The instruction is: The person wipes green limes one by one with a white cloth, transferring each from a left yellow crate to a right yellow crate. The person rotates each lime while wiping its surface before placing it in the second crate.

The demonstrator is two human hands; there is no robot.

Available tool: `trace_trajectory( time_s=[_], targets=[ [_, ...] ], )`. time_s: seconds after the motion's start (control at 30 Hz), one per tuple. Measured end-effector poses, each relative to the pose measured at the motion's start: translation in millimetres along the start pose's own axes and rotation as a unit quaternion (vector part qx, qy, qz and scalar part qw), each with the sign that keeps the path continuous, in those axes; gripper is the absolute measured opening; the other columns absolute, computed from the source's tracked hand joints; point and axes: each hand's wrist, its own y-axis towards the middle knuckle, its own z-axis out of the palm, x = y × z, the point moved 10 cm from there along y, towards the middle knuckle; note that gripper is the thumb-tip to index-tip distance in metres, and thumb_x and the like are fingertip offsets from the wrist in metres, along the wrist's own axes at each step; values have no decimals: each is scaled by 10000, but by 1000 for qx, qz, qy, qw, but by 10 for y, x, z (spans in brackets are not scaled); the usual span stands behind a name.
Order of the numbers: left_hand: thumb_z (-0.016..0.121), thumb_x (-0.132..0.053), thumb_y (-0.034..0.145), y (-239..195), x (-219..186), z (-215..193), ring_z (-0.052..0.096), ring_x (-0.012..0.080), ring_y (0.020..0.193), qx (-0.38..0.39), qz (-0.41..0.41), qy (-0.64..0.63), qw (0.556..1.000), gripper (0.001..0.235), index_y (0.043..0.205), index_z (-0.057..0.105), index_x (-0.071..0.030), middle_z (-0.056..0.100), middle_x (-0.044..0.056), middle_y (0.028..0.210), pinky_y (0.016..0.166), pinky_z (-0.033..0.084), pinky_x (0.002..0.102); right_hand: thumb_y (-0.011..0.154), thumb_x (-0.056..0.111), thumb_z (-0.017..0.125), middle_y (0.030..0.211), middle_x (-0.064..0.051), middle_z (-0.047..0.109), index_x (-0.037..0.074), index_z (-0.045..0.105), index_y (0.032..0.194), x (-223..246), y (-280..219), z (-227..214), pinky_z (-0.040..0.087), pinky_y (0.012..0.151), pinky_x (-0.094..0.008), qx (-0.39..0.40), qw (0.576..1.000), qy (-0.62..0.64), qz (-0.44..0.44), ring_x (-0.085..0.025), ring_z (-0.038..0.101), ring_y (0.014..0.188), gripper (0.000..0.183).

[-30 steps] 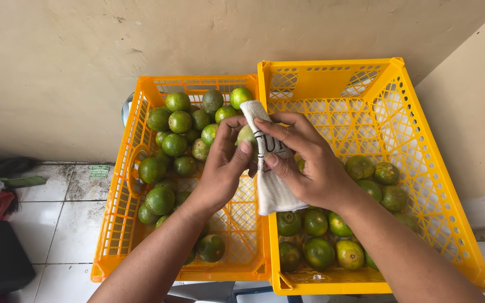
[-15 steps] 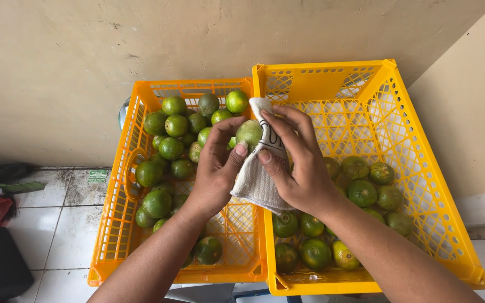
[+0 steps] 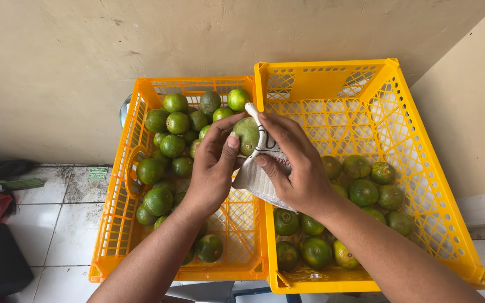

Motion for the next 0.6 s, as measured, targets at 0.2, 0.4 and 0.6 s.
trace_trajectory(
  time_s=[0.2, 0.4, 0.6],
  targets=[
    [594, -85, 1010, -59, -339, 286, 652, 298, 1103, 45, 30, 14, 998, 497, 1486, 460, -40, 554, 196, 1303, 875, 633, 492, 1071, 275, 441, 1320, -287, 549, -45, 430, 1492, -47, 2, -74, 486, 1037, -579, -21, 997, 59, 53, -437, 605, 1214, 529],
    [519, -129, 1053, -31, -256, 168, 699, 304, 995, 19, 27, 81, 996, 420, 1460, 503, -27, 612, 222, 1194, 779, 646, 461, 1061, 218, 512, 1284, -281, 558, -31, 458, 1491, -40, 1, -91, 526, 980, -546, -38, 997, 58, 33, -416, 637, 1133, 500],
    [449, -277, 1083, -30, -79, -24, 691, 189, 904, -26, -2, 54, 998, 349, 1330, 554, -53, 679, 160, 1091, 662, 631, 313, 977, 163, 681, 1391, -212, 530, 49, 545, 1464, 59, -21, -85, 544, 977, -490, -34, 999, 18, -2, -347, 655, 1130, 518]
  ],
)
